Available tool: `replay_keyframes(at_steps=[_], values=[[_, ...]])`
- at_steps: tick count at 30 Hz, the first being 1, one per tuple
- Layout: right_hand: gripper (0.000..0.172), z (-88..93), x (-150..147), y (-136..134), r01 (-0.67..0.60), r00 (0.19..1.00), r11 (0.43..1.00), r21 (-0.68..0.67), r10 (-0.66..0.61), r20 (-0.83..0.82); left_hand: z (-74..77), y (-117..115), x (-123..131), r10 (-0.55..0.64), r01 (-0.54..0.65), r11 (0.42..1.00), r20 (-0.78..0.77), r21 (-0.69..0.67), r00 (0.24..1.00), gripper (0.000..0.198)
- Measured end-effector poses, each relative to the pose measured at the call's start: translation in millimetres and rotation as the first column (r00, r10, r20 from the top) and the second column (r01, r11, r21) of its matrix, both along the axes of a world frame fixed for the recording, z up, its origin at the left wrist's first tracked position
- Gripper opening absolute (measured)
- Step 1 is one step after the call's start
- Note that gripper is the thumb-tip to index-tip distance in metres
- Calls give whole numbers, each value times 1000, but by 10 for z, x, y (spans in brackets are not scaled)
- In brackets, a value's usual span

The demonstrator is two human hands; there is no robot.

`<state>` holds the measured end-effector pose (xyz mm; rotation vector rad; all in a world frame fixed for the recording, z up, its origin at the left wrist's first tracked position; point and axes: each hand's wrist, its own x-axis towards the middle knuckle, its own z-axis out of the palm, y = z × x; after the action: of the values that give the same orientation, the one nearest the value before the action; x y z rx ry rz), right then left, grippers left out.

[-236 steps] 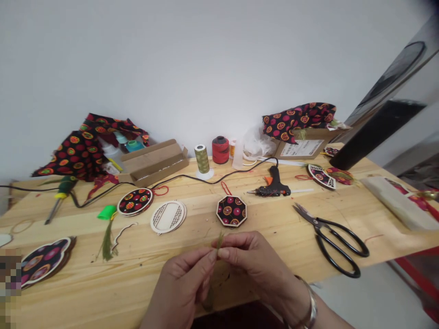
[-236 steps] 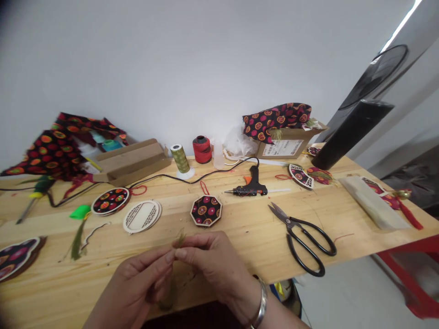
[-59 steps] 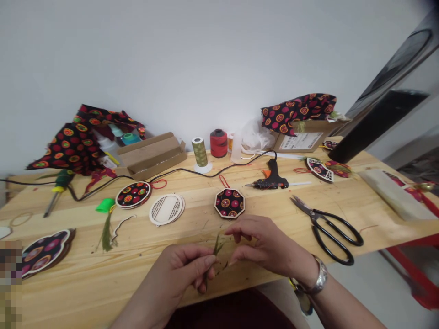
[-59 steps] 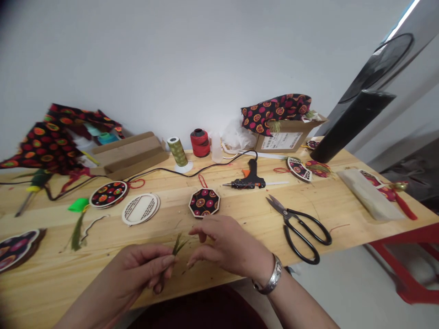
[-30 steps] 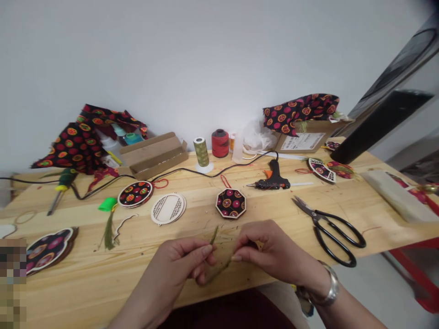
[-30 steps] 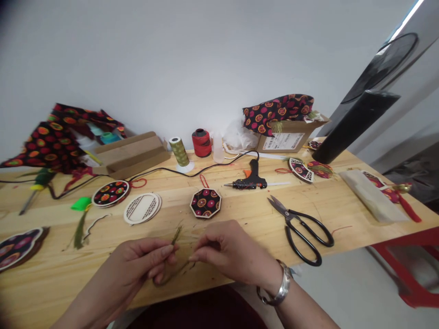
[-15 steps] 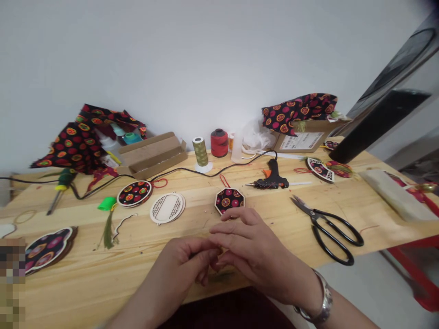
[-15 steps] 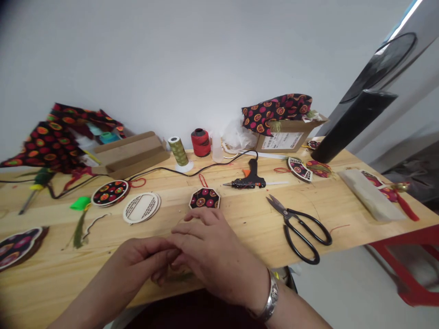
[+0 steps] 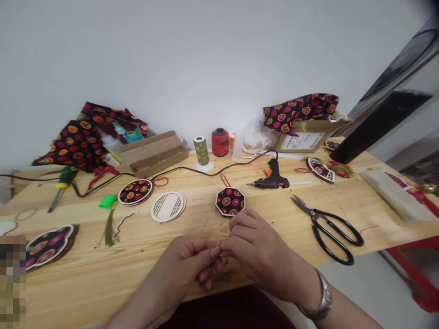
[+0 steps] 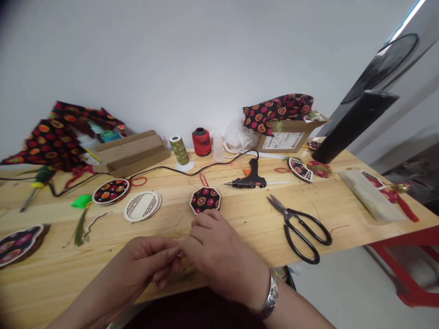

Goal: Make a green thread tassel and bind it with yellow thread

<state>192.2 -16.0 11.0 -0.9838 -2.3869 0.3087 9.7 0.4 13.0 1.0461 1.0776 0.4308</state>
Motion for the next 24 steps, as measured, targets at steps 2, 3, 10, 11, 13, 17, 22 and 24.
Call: replay_keyframes(at_steps=[2, 3, 10, 11, 13, 17, 22, 24], values=[[22, -8, 16, 16, 21, 999, 1000, 9, -20, -32, -6, -2, -15, 7, -7, 1000, 18, -18, 1000, 24], [23, -11, 26, 27, 33, 998, 999, 16, -32, -53, -8, -2, -20, 13, -12, 1000, 19, -26, 1000, 23], [18, -2, 87, 89, 145, 978, 988, 48, -136, -156, -18, -23, -31, 46, -48, 998, -45, -28, 998, 19], [18, -2, 89, 92, 156, 975, 986, 50, -146, -168, -23, -29, -34, 58, -59, 998, -54, -23, 997, 18], [17, -5, 93, 93, 179, 967, 983, 47, -167, -192, -37, -41, -43, 92, -92, 996, -63, -11, 994, 15], [15, -12, 117, 89, 224, 948, 975, 12, -215, -234, -58, -60, -55, 129, -128, 992, -78, 19, 989, 13], [14, 1, 142, 90, 273, 916, 960, -65, -280, -288, -41, -76, -28, 159, -143, 982, -129, 120, 979, 8], [15, 9, 140, 89, 290, 900, 951, -102, -308, -307, -35, -74, -13, 171, -154, 980, -129, 128, 977, 9]])
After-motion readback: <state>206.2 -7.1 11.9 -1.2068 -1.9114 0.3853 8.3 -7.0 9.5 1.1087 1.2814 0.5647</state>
